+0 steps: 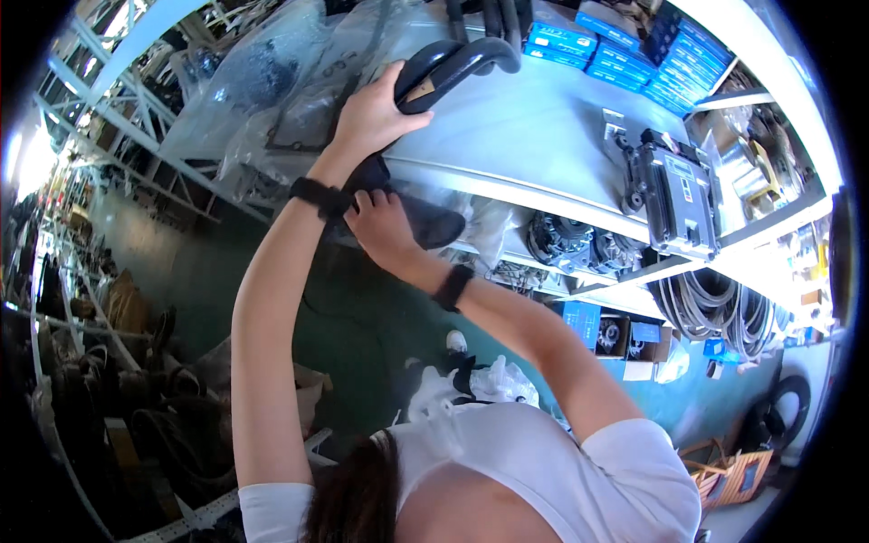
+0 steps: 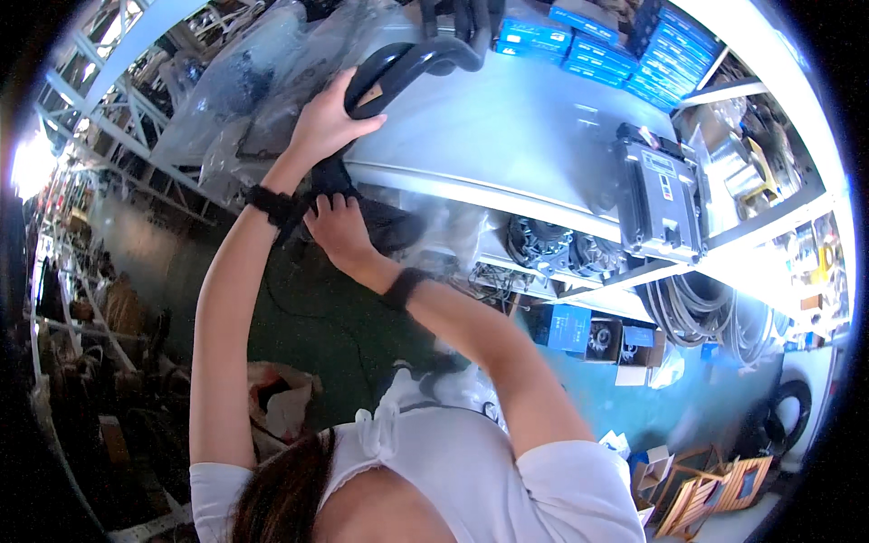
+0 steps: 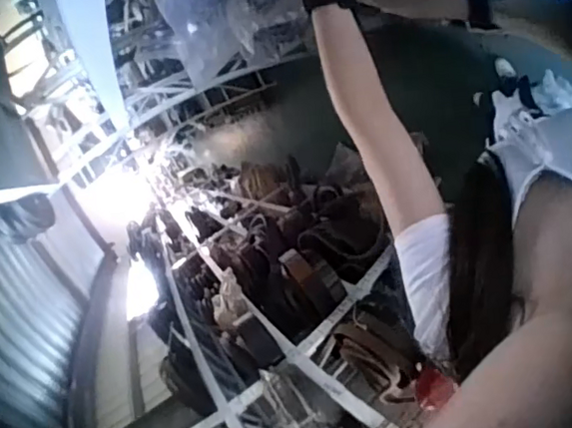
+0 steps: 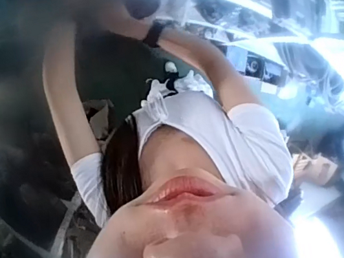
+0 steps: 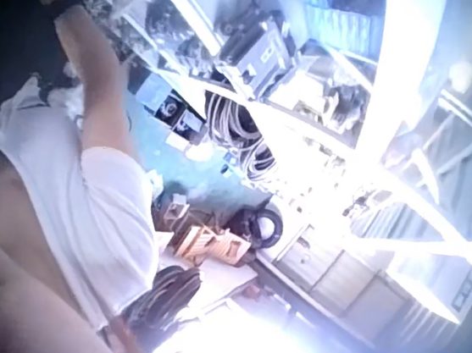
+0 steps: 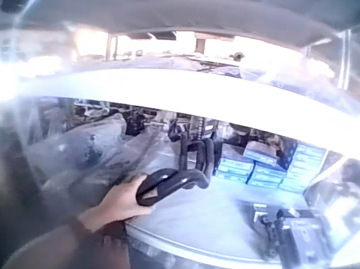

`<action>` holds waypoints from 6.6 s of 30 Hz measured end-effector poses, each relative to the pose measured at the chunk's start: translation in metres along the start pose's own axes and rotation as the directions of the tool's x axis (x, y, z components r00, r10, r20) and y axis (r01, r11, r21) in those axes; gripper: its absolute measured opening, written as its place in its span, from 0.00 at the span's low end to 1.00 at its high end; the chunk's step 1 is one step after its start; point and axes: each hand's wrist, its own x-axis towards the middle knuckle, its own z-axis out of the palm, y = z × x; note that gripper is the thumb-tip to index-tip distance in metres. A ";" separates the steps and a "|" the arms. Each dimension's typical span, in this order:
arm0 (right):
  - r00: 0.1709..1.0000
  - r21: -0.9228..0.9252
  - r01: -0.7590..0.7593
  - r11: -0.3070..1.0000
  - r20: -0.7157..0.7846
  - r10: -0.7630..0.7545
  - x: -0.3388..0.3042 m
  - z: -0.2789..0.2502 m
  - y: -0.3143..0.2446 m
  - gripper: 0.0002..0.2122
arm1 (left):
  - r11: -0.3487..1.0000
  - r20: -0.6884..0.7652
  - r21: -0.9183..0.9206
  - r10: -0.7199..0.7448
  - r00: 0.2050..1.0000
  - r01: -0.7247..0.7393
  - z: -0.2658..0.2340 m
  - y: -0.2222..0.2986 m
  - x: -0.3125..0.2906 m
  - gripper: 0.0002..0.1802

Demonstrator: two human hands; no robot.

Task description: The person wipes a variety of automotive components including a control unit, piping, and metal cylinders using a cloth while moving between storage shelves.

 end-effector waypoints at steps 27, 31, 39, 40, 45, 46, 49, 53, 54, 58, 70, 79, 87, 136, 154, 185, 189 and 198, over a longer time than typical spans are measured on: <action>0.993 0.329 0.116 0.937 -0.006 -0.121 -0.026 0.032 0.031 0.23 | 0.999 0.154 0.045 -0.005 0.988 -0.001 -0.003 0.001 -0.002 0.42; 0.937 0.072 0.313 0.947 -0.185 -0.296 -0.039 -0.018 0.054 0.17 | 0.999 0.119 0.046 0.011 0.993 -0.016 0.003 -0.008 0.000 0.41; 0.949 -0.273 -0.007 0.962 -0.304 -0.080 -0.066 -0.144 0.135 0.16 | 0.999 0.093 -0.018 0.033 0.995 -0.032 0.009 -0.013 0.003 0.40; 0.938 -0.315 -0.141 0.938 -0.346 0.025 -0.059 -0.151 0.148 0.16 | 0.999 0.089 -0.020 0.031 0.996 -0.029 0.008 -0.014 0.002 0.40; 0.900 -0.302 -0.436 0.848 -0.155 0.407 -0.031 -0.162 0.223 0.28 | 0.998 0.066 0.023 0.058 0.996 -0.060 0.012 -0.012 0.009 0.42; 0.821 -0.215 -0.554 0.804 0.018 0.570 -0.028 -0.161 0.231 0.33 | 0.998 0.074 0.029 0.055 0.996 -0.057 0.012 -0.012 0.010 0.42; 0.850 -0.340 -0.500 0.796 -0.017 0.527 -0.018 -0.142 0.243 0.37 | 0.995 0.034 0.020 0.099 0.995 -0.100 0.014 -0.011 0.012 0.43; 0.825 -0.295 -0.530 0.795 0.039 0.564 -0.006 -0.134 0.240 0.19 | 0.996 0.009 0.034 0.087 0.996 -0.087 0.016 -0.012 0.010 0.43; 0.796 -0.373 -0.547 0.749 0.043 0.603 0.000 -0.131 0.246 0.21 | 0.995 0.000 0.027 0.094 0.996 -0.094 0.017 -0.012 0.010 0.43; 0.882 -0.255 -0.420 0.871 0.111 0.458 0.009 -0.100 0.196 0.28 | 0.998 -0.001 0.005 0.060 0.998 -0.060 0.015 -0.011 0.009 0.40; 0.961 0.000 0.196 0.981 0.197 -0.192 0.011 -0.007 0.017 0.07 | 1.000 0.038 0.023 0.012 0.999 -0.013 0.007 -0.013 0.002 0.42; 0.988 0.459 0.134 0.878 0.008 -0.155 -0.058 -0.011 0.044 0.26 | 0.997 0.090 0.075 -0.038 0.995 0.031 -0.002 -0.010 -0.008 0.42; 0.906 0.046 -0.304 0.952 -0.295 0.303 -0.090 -0.160 0.141 0.26 | 0.990 0.119 0.096 -0.114 0.986 0.103 -0.005 -0.004 -0.013 0.43; 0.340 -0.170 -0.817 0.552 0.630 0.698 -0.306 0.060 0.131 0.26 | 0.543 0.368 0.670 -0.835 0.409 0.506 0.061 -0.122 -0.477 0.16; 0.608 -0.021 -0.634 0.773 0.604 0.515 -0.099 0.176 -0.005 0.22 | 0.209 0.321 -0.098 -0.919 0.230 0.973 -0.018 -0.241 -0.575 0.22; 0.632 0.138 -0.720 0.680 0.536 0.561 0.161 0.422 -0.174 0.22 | 0.083 0.245 -0.434 -0.947 0.206 0.897 0.021 -0.716 -0.782 0.24; 0.471 -0.213 -0.732 0.648 0.529 0.706 0.121 0.409 -0.206 0.22 | -0.116 0.297 -0.689 -0.945 0.134 0.715 -0.101 -0.747 -0.631 0.32; 0.361 -0.124 -0.827 0.548 0.629 0.688 0.144 0.420 -0.282 0.20 | 0.133 0.658 -0.193 -0.718 0.228 0.972 -0.144 -0.806 -0.494 0.47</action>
